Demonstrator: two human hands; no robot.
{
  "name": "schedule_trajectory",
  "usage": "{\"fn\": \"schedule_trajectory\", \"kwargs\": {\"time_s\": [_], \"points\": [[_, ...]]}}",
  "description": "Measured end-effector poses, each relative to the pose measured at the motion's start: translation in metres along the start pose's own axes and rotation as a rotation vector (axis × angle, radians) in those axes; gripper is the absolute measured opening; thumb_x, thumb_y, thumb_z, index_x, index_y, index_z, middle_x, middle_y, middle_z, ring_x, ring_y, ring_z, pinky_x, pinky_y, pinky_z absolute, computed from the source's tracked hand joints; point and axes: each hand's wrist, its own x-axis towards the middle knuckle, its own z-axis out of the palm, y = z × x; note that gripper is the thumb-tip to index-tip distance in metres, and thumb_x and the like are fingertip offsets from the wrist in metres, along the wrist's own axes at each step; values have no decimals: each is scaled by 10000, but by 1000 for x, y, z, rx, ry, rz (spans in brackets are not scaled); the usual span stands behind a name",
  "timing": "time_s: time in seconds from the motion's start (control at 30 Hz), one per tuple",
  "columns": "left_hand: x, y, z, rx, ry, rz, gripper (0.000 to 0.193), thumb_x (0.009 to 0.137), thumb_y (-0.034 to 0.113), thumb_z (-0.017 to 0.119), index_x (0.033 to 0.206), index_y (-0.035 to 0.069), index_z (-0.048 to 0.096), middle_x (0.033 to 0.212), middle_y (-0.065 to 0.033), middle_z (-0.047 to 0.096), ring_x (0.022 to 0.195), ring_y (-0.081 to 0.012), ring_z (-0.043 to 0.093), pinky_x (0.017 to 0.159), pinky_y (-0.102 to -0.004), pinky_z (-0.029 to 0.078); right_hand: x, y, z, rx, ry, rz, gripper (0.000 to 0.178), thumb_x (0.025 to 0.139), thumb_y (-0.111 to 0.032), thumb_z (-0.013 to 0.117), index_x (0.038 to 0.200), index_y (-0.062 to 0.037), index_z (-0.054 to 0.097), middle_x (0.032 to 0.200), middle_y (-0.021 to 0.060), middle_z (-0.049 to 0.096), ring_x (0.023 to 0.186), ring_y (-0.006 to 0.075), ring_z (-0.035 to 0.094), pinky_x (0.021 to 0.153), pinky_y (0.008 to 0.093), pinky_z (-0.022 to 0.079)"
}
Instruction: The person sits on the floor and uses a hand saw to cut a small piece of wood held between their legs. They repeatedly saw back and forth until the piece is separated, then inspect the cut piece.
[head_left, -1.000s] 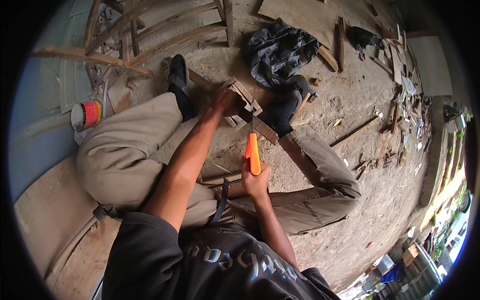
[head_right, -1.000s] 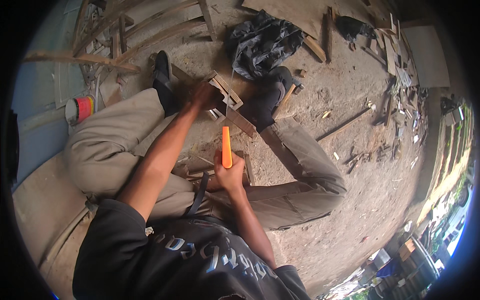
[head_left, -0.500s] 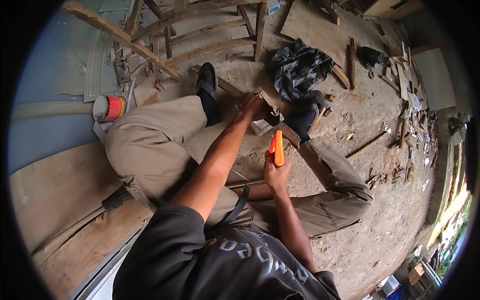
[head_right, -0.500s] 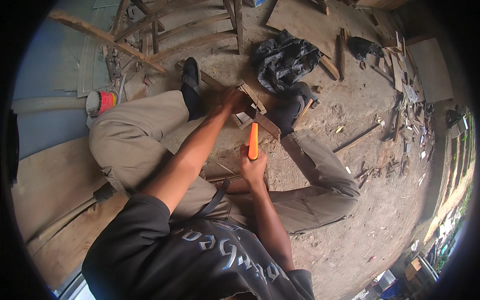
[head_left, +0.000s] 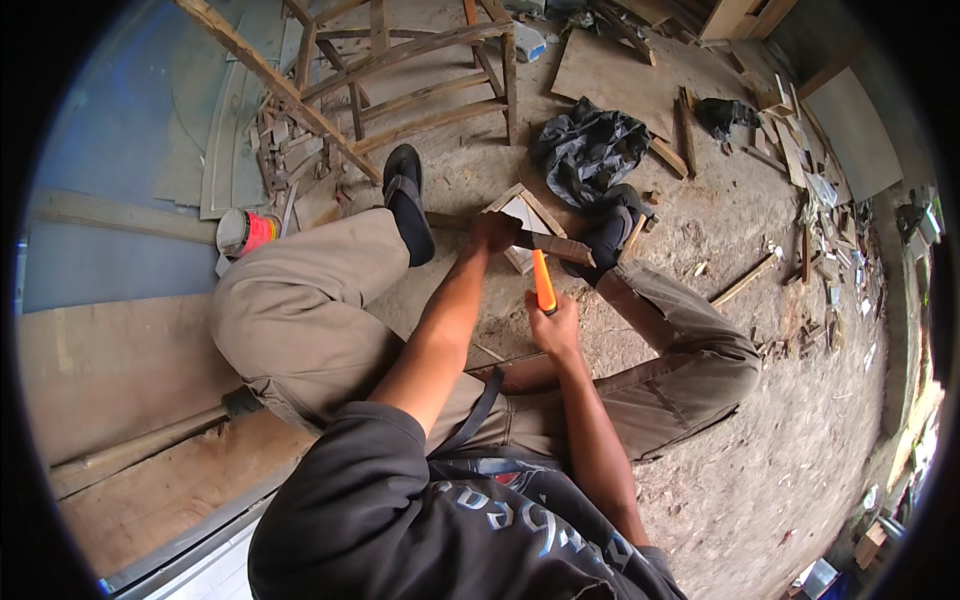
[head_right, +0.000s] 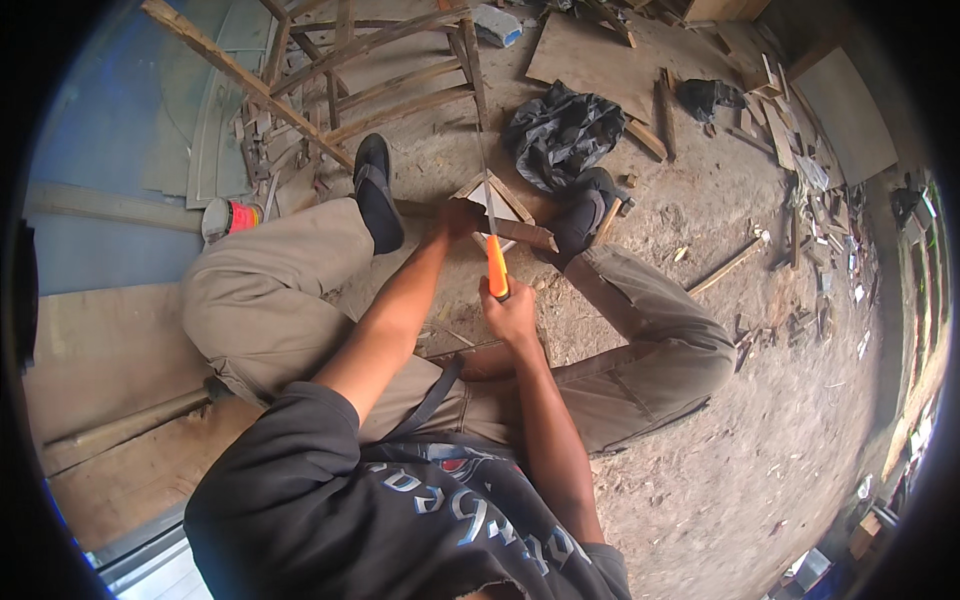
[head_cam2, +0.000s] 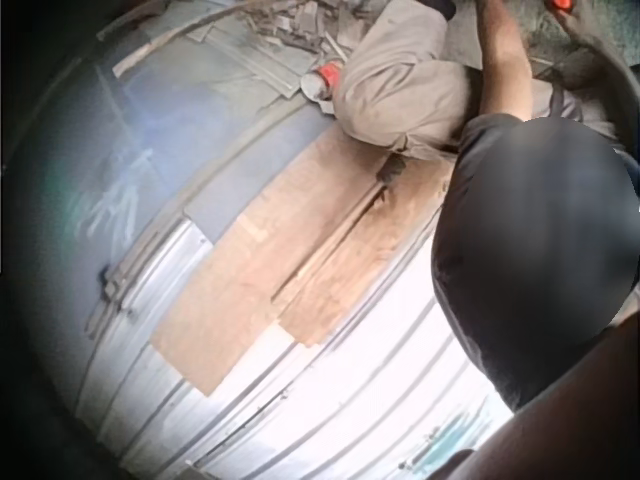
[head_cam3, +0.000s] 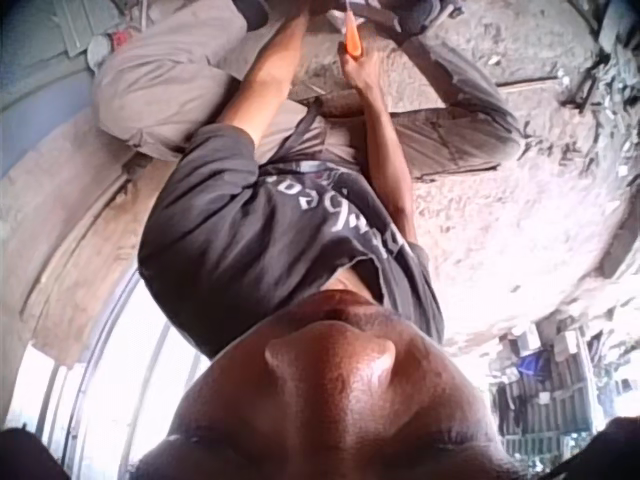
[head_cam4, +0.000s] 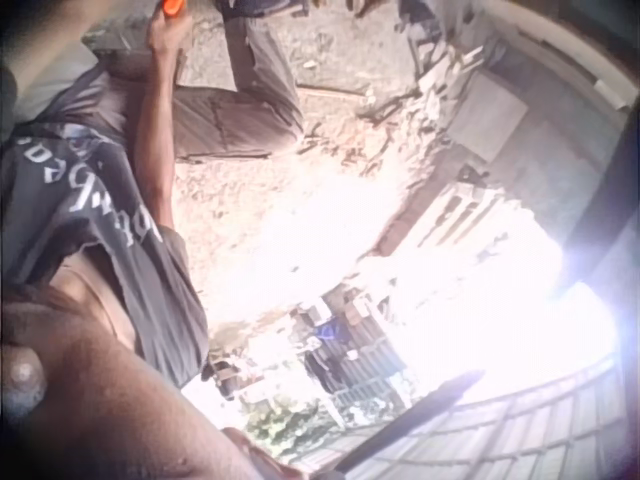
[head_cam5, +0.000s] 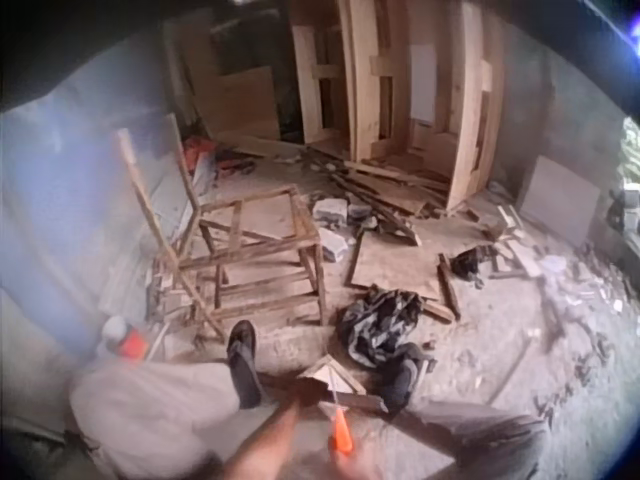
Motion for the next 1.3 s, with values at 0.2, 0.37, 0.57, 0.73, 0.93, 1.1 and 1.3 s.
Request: {"fn": "schedule_trajectory", "kwargs": {"time_s": [0.2, 0.37, 0.57, 0.73, 0.93, 1.1, 1.3], "points": [[-4, -14, 31, -125, 98, 45, 304, 896, 308, 439, 862, 154, 698, 954, -78, 702, 858, -315, 677, 755, -468, 527, -4, 5, 9, -150, 29, -54, 312, 869, -215, 664, 696, 34, 588, 504, 106, 519, 475, 125, 503, 476, 340, 408], [2, -10, 44, -304, 159, -59, 310, 853, 352, 471, 788, 176, 717, 854, -85, 701, 787, -319, 671, 723, -456, 518, 0, 16, 7, -208, -13, -8, 290, 853, -204, 678, 724, 47, 615, 559, 194, 586, 514, 249, 644, 512, 366, 464], [-1, 7, 30, -363, 197, -142, 300, 820, 364, 509, 745, 181, 734, 798, -104, 697, 762, -331, 654, 708, -456, 498, 2, 2, 8, -253, -3, 32, 275, 853, -217, 678, 761, 34, 618, 579, 212, 581, 547, 290, 658, 526, 370, 470], [16, -12, 38, -270, 477, -119, 268, 814, 328, 533, 726, 188, 744, 736, -92, 686, 813, -300, 608, 772, -469, 448, 17, 0, 13, -250, 2, -108, 245, 856, -205, 661, 774, 23, 625, 610, 224, 586, 590, 371, 647, 550, 389, 485], [41, 4, 8, -311, 387, -144, 275, 817, 351, 539, 774, 182, 752, 783, -109, 698, 813, -320, 635, 770, -470, 474, 31, 3, 0, -269, 26, -112, 212, 857, -176, 651, 785, 23, 631, 628, 217, 598, 596, 377, 646, 558, 386, 493], [41, 4, -1, -491, 162, -235, 369, 837, 413, 507, 851, 138, 753, 896, -150, 703, 810, -349, 678, 767, -454, 527, 38, -4, -8, -223, 38, -32, 218, 860, -169, 663, 772, 27, 627, 580, 174, 587, 536, 205, 638, 520, 332, 467], [58, -2, 4, -333, 46, -198, 410, 839, 421, 517, 874, 78, 738, 928, -181, 697, 824, -345, 680, 745, -452, 531, 14, -22, -31, -197, 29, 41, 249, 876, -143, 664, 716, 31, 587, 510, 103, 517, 488, 65, 466, 453, 303, 386]]}}
